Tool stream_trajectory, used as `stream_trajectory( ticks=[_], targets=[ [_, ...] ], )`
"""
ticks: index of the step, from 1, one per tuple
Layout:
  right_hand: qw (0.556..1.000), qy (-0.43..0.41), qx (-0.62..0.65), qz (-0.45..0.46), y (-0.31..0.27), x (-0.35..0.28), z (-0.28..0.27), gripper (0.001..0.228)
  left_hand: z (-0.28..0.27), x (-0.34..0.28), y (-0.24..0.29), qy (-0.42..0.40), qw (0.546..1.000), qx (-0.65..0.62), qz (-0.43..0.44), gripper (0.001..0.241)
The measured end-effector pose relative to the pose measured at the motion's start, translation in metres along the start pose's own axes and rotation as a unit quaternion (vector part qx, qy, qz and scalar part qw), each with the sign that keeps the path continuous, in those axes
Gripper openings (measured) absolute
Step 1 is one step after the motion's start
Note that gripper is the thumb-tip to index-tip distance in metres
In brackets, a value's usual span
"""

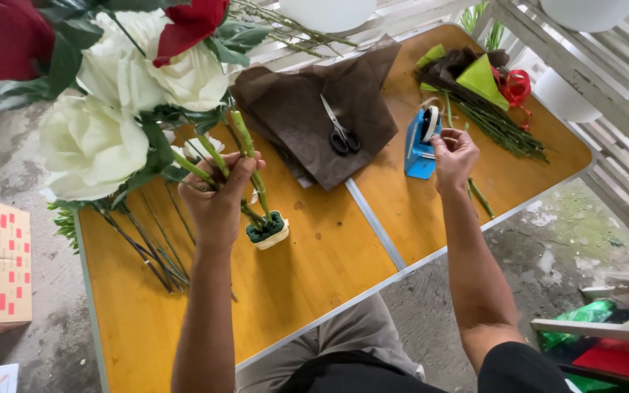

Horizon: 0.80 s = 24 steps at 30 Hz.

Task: The person is creating a floral arrangement by inserting artificial white and red roses into a small base on a yellow work table.

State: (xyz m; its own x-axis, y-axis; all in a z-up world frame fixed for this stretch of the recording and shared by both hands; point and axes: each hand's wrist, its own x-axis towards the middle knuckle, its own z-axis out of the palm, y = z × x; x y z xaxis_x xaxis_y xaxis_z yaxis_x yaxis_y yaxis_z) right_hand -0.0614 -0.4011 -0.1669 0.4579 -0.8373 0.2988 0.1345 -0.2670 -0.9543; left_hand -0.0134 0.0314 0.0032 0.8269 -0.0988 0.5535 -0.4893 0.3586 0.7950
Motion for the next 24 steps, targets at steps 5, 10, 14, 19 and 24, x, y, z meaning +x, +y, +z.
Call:
stream_trajectory(
  ticks=[5,10,14,19,24],
  targets=[
    [0.999,0.025,0.039,0.021,-0.031,-0.031,-0.004,0.012,-0.001,0.0,0.002,-0.002,1.0,0.008,-0.012,0.013],
    [0.987,0.087,0.123,0.049,-0.026,-0.058,-0.003,0.01,0.0,0.0,-0.001,-0.002,1.0,0.012,-0.006,0.015],
    [0.988,0.102,0.115,-0.003,-0.036,-0.072,0.002,0.009,0.002,-0.001,0.003,-0.002,1.0,0.018,-0.002,0.014],
    [0.988,0.105,0.045,-0.102,-0.02,-0.059,0.003,0.004,0.003,-0.003,0.005,-0.006,1.0,0.028,-0.001,0.014],
    [0.99,0.089,0.081,-0.069,-0.013,-0.052,-0.001,0.006,0.004,-0.003,0.007,0.0,0.999,0.032,0.005,0.013]
  ],
)
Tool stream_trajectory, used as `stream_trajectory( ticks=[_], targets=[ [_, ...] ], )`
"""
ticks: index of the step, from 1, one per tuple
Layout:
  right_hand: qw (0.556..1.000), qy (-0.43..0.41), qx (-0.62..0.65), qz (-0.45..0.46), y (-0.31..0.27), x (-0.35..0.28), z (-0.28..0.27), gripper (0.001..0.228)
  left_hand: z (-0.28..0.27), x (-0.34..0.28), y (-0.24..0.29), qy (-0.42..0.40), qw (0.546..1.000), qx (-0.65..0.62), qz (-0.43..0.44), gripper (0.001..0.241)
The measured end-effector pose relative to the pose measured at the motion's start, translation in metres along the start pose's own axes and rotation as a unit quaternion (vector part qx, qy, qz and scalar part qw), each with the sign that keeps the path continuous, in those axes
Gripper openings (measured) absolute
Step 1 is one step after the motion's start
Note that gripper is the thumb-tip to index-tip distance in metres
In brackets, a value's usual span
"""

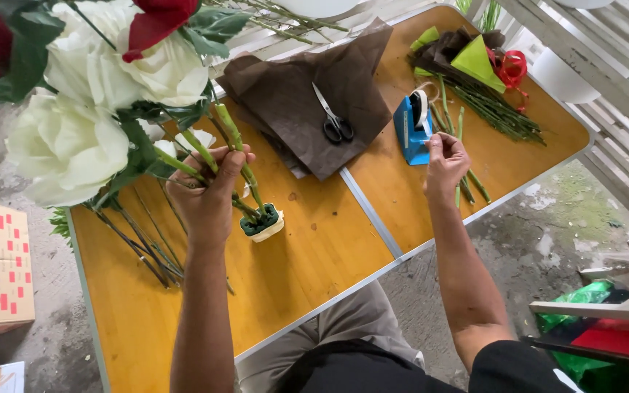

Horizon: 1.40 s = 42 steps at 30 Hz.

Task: The person is creating a floral arrangement by inserting artificial white and red roses into a small base on a yellow work table.

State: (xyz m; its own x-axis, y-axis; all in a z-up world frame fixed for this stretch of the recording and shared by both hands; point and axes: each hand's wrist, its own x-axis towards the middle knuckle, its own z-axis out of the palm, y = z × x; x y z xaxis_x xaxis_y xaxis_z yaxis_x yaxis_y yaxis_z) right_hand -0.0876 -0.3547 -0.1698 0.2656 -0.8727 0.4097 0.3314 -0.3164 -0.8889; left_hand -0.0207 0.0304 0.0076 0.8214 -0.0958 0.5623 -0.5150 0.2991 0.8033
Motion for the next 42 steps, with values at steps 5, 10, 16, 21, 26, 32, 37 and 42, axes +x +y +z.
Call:
stream_trajectory(
  ticks=[5,10,16,21,26,32,37,42],
  targets=[
    [0.995,-0.039,-0.012,0.09,0.013,-0.004,-0.023,0.009,-0.005,0.0,-0.008,-0.005,1.0,-0.001,0.001,0.013],
    [0.975,-0.143,-0.028,0.169,-0.005,0.006,-0.039,0.013,-0.001,0.001,-0.005,-0.01,1.0,0.001,0.004,0.012],
    [0.972,-0.174,-0.039,0.155,-0.003,0.01,-0.037,0.016,0.0,0.0,-0.006,-0.007,1.0,-0.012,0.001,0.013],
    [0.973,-0.19,-0.089,0.093,0.04,0.011,-0.054,0.024,0.005,-0.002,-0.009,0.018,1.0,-0.003,0.008,0.013],
    [0.945,-0.256,-0.203,-0.008,0.029,-0.013,-0.056,0.057,0.005,0.0,-0.008,0.067,0.998,-0.01,0.0,0.013],
    [0.954,-0.25,-0.159,-0.045,-0.073,-0.066,0.008,0.069,0.014,0.0,-0.002,0.084,0.996,0.008,-0.008,0.018],
    [0.86,-0.469,0.115,-0.163,-0.181,-0.093,0.086,0.094,0.011,-0.001,-0.016,0.064,0.998,-0.016,-0.022,0.019],
    [0.784,-0.505,0.128,-0.337,-0.229,-0.093,0.14,0.095,0.007,-0.005,-0.019,0.065,0.997,-0.021,-0.026,0.016]
  ],
)
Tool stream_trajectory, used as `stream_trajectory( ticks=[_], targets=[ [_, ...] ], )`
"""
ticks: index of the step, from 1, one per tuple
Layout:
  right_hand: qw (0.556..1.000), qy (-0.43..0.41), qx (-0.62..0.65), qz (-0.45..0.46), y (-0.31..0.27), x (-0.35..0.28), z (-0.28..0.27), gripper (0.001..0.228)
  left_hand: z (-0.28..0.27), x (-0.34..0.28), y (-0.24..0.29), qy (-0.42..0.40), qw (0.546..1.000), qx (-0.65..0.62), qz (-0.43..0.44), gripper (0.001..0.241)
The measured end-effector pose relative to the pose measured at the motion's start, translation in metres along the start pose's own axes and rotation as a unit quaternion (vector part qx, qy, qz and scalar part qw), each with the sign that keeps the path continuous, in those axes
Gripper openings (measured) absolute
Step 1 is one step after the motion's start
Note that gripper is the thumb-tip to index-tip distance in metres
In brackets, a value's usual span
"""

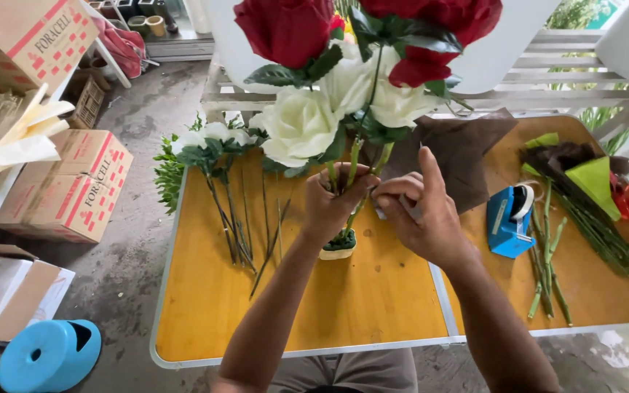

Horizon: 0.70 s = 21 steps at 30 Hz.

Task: The person is creating a floral arrangement by inserting artificial white and red roses into a small base on a yellow work table.

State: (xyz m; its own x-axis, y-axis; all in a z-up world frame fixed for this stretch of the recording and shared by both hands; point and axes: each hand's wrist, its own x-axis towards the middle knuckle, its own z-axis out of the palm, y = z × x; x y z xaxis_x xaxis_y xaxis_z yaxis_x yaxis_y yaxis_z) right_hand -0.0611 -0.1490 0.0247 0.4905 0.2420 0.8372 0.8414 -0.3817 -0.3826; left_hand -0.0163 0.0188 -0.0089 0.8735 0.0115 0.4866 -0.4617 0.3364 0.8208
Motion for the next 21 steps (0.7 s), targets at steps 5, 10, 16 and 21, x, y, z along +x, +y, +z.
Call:
stream_trajectory(
  ticks=[5,10,16,21],
  targets=[
    [0.996,-0.047,-0.059,-0.054,0.01,0.024,0.005,0.088,-0.003,0.001,0.0,-0.009,1.0,-0.01,-0.011,0.016],
    [0.988,-0.06,-0.124,-0.066,0.005,0.031,0.001,0.083,0.001,-0.002,-0.008,-0.012,0.998,-0.056,-0.018,0.017],
    [0.982,-0.014,-0.177,-0.059,0.001,0.029,0.009,0.091,-0.001,-0.002,-0.014,-0.001,0.999,-0.051,-0.009,0.014],
    [0.978,0.002,-0.198,-0.058,0.009,0.024,0.016,0.093,-0.004,-0.003,-0.007,-0.009,0.998,-0.067,-0.015,0.013]
  ],
)
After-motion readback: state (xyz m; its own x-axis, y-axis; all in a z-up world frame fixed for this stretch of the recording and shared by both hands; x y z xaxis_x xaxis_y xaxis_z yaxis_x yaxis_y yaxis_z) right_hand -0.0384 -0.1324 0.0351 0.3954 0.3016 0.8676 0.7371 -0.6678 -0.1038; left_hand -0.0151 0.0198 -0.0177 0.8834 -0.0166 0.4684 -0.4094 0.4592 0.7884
